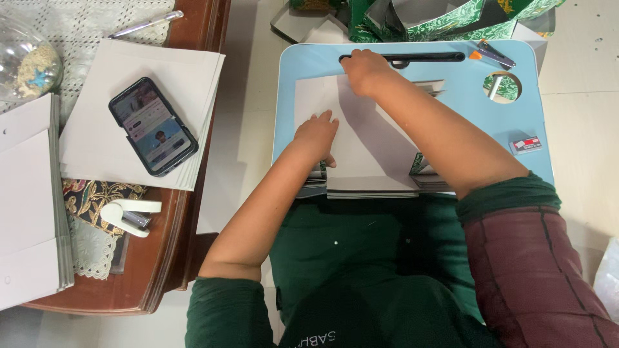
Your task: The person sits on the floor and assembles small paper boxes by folding white cardboard sheets and attaching green patterned paper covers. They use a stapler to secure the edges of the covers and fold the cardboard into box shapes, stacking the finished units on a blue lap desk.
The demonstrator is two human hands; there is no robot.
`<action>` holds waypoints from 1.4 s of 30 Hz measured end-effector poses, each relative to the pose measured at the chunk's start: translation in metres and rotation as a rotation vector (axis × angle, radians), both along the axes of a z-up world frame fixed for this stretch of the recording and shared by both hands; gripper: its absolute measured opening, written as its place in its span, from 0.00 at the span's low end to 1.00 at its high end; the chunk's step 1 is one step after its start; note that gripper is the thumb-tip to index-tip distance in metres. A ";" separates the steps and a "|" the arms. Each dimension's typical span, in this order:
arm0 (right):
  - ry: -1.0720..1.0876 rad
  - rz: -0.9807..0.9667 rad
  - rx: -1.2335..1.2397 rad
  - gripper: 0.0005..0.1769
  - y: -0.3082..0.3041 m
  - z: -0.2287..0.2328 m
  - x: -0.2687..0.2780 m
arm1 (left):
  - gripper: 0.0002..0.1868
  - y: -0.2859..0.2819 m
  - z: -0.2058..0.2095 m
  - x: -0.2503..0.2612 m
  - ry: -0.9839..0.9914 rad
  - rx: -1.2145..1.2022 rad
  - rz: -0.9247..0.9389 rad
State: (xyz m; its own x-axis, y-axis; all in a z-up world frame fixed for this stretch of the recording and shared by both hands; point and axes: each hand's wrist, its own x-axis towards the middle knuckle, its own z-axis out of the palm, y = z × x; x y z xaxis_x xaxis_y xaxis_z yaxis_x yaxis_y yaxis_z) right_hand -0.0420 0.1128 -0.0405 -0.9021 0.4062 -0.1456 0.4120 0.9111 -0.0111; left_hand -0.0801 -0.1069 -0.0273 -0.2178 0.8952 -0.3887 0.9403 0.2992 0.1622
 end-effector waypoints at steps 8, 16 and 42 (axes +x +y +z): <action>-0.049 0.027 0.023 0.25 0.001 0.013 -0.005 | 0.66 0.000 -0.001 -0.001 0.009 0.000 -0.012; -0.092 0.039 0.045 0.25 -0.009 0.031 0.004 | 0.65 -0.001 0.000 -0.001 -0.007 0.011 -0.008; 0.289 0.250 0.388 0.17 -0.102 0.020 0.096 | 0.45 -0.013 -0.007 -0.006 -0.079 0.171 0.002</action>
